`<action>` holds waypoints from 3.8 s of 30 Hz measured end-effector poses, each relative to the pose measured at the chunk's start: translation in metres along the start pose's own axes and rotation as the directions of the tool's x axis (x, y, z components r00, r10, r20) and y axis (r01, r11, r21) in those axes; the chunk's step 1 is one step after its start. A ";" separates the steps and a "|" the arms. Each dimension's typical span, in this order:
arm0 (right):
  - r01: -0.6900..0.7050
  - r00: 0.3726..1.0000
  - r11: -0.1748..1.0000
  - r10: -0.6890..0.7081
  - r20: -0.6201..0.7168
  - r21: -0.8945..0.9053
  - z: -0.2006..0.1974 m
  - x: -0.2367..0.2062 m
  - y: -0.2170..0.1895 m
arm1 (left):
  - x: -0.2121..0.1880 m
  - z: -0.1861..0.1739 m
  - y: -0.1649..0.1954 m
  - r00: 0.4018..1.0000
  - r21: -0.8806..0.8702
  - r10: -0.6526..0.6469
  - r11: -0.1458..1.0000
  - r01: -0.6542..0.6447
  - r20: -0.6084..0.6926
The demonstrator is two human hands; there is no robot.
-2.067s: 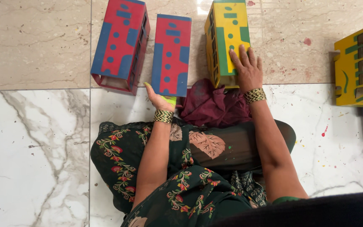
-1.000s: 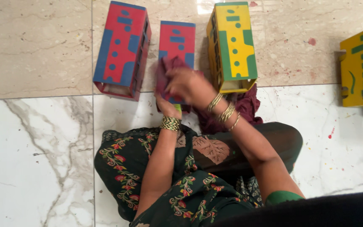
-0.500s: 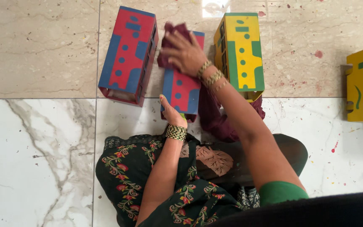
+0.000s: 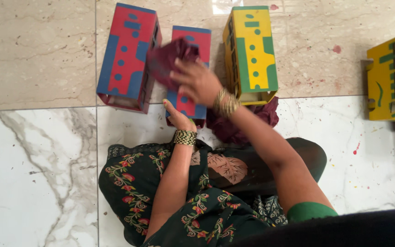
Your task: The person sits on the floor and wipes painted wooden toy bus models one at a time with a maroon cloth, turning each toy to clean its sides, roof and window openings, then sets the wiped toy aside and picks up the next one.
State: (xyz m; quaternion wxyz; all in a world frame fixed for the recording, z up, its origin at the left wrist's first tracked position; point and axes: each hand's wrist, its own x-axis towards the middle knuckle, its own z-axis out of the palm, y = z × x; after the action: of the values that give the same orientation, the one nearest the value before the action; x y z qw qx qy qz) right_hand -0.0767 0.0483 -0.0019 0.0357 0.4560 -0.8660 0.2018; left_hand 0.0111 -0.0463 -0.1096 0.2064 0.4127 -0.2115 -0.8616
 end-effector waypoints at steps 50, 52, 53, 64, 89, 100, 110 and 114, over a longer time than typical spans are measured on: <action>-0.304 0.896 0.936 0.344 -0.279 0.178 0.039 -0.006 -0.010 | 0.004 -0.002 0.023 0.897 0.068 -0.259 0.965 0.252 0.357; -0.284 0.912 0.951 0.308 -0.272 0.123 0.034 0.013 0.005 | 0.003 0.000 0.028 0.890 0.106 -0.276 0.961 0.255 0.363; -0.318 0.899 0.941 0.337 -0.279 0.111 0.030 0.024 0.015 | 0.002 0.001 0.028 0.884 0.110 -0.273 0.962 0.250 0.379; -0.445 0.879 0.894 0.447 -0.165 0.052 0.028 0.017 0.049 | 0.002 0.003 0.030 0.902 0.040 -0.228 0.972 0.230 0.367; -0.441 0.455 0.793 0.601 -0.657 0.420 0.021 0.020 0.060 | -0.015 0.015 0.045 0.718 0.006 -0.274 0.936 0.352 0.640; -0.325 0.775 0.855 0.486 -0.404 0.404 0.055 -0.079 -0.046 | 0.012 0.000 0.025 0.752 -0.036 -0.253 0.938 0.345 0.609; -0.389 0.791 0.851 0.505 -0.345 0.353 0.052 -0.043 -0.020 | 0.005 0.007 0.038 0.770 -0.039 -0.264 0.936 0.351 0.581; -0.575 0.652 0.666 0.724 -0.225 0.476 0.020 0.003 0.052 | -0.006 0.013 0.047 0.747 -0.025 -0.303 0.919 0.393 0.591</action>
State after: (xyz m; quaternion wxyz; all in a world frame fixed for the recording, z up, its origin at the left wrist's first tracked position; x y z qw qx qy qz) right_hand -0.1178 0.0640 -0.0362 0.0489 0.0558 -0.8927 0.4445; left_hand 0.0126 -0.0792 -0.0731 -0.0021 0.1480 -0.1186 -0.9818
